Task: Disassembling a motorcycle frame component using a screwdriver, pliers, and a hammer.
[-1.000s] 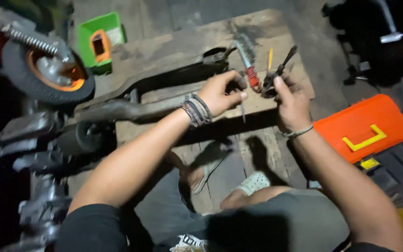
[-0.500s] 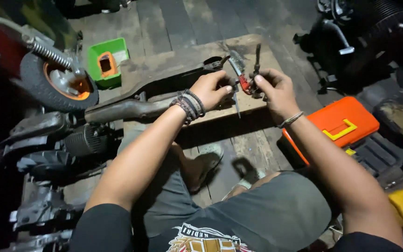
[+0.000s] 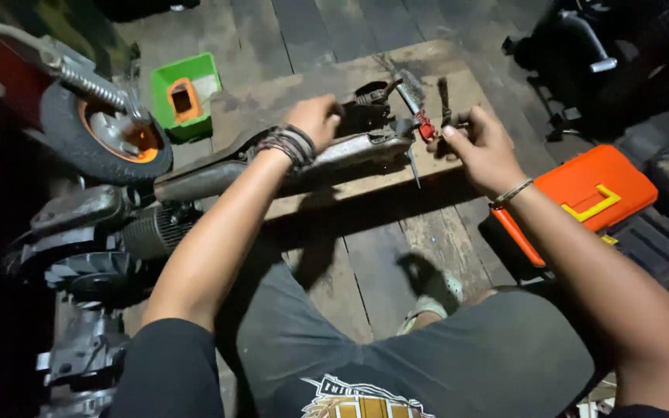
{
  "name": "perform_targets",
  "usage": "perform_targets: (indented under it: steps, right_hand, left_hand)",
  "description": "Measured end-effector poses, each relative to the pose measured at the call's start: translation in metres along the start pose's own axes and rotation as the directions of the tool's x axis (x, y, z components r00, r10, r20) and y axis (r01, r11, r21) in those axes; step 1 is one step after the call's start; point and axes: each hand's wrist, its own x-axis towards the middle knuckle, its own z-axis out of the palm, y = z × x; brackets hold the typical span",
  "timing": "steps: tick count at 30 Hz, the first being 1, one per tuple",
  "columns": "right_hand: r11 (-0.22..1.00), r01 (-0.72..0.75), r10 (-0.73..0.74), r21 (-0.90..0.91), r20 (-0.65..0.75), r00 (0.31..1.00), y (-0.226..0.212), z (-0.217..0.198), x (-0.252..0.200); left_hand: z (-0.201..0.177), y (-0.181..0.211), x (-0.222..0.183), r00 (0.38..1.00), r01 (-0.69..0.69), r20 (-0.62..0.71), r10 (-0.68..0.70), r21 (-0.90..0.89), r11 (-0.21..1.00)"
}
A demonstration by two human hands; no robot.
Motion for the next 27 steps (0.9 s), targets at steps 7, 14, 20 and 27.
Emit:
perform_targets:
  steps: [7, 14, 20, 27]
  right_hand:
    - [0.949, -0.078, 0.11, -0.306, 0.089, 0.99, 0.043, 0.003, 0.016]
    - [0.4, 0.163, 0.255, -0.902, 0.28, 0.925, 0.029, 0.031, 0.049]
    - [0.267, 0.48, 0.1, -0.836, 0.519, 0.849, 0.065, 0.085, 0.075]
    - [0.066, 0.579, -0.093, -0.813, 0.573, 0.815, 0.09, 0.075, 0.088]
  left_hand:
    - [0.022, -0.06, -0.006, 0.992, 0.099, 0.079, -0.098, -0.007, 0.995]
    - [0.014, -0.031, -0.022, 0.946, 0.052, 0.319, -0.059, 0.032, 0.998]
    - [-0.004, -0.048, -0.021, 0.92, 0.082, 0.386, -0.068, -0.021, 0.996]
    - [-0.012, -0.096, -0.034, 0.909, 0.198, 0.396, -0.131, -0.133, 0.971]
